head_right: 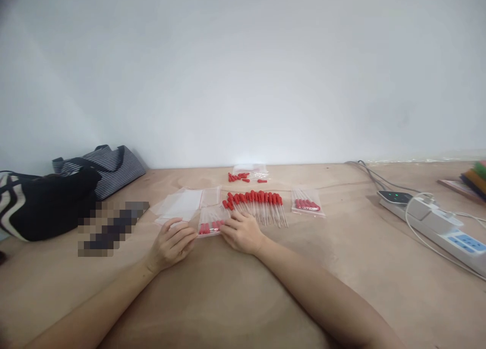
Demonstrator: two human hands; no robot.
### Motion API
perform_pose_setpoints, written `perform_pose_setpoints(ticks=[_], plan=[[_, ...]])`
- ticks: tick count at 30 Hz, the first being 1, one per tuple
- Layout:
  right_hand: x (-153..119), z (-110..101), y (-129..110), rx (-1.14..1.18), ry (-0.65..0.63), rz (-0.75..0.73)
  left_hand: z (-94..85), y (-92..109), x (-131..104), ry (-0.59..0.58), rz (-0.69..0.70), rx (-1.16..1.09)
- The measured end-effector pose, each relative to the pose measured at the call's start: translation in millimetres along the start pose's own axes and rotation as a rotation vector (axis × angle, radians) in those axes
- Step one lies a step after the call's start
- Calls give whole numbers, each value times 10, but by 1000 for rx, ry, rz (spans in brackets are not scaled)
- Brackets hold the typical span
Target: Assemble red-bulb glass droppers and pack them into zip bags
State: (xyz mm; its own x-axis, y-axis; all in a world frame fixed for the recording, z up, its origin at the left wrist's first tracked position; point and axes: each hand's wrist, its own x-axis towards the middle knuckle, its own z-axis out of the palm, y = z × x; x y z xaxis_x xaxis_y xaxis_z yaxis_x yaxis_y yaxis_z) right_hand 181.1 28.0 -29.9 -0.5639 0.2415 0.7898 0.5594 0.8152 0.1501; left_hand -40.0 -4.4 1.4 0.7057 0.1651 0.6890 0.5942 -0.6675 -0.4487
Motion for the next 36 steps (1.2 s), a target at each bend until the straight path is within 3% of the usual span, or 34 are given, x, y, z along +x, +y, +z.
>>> perform_pose_setpoints(ticks=[7, 13, 17, 21, 24, 26, 29, 33, 36], plan=[[128, 87, -175, -6, 20, -85, 63, 76, 87, 12, 18, -72], [69, 78, -154, -9, -38, 28, 70, 77, 57, 45, 1, -126], [1, 76, -88, 186, -72, 286, 56, 3, 2, 10, -179, -183], [18, -5, 12, 627, 104, 657, 134, -122, -107, -120, -551, -160], [4, -146, 152, 764, 245, 839, 224, -176, -181, -199, -654, -125], [-85, -271, 298, 672, 342, 887, 267, -183, -208, -245, -638, -152], [-366, -478, 591, 439, 369, 875, 308, -173, -224, -271, -609, -200], [-826, -712, 1001, 141, 194, 971, 362, -166, -251, -303, -599, -142], [-1046, -820, 1212, 38, 9, 939, 389, -162, -268, -425, -635, -47]])
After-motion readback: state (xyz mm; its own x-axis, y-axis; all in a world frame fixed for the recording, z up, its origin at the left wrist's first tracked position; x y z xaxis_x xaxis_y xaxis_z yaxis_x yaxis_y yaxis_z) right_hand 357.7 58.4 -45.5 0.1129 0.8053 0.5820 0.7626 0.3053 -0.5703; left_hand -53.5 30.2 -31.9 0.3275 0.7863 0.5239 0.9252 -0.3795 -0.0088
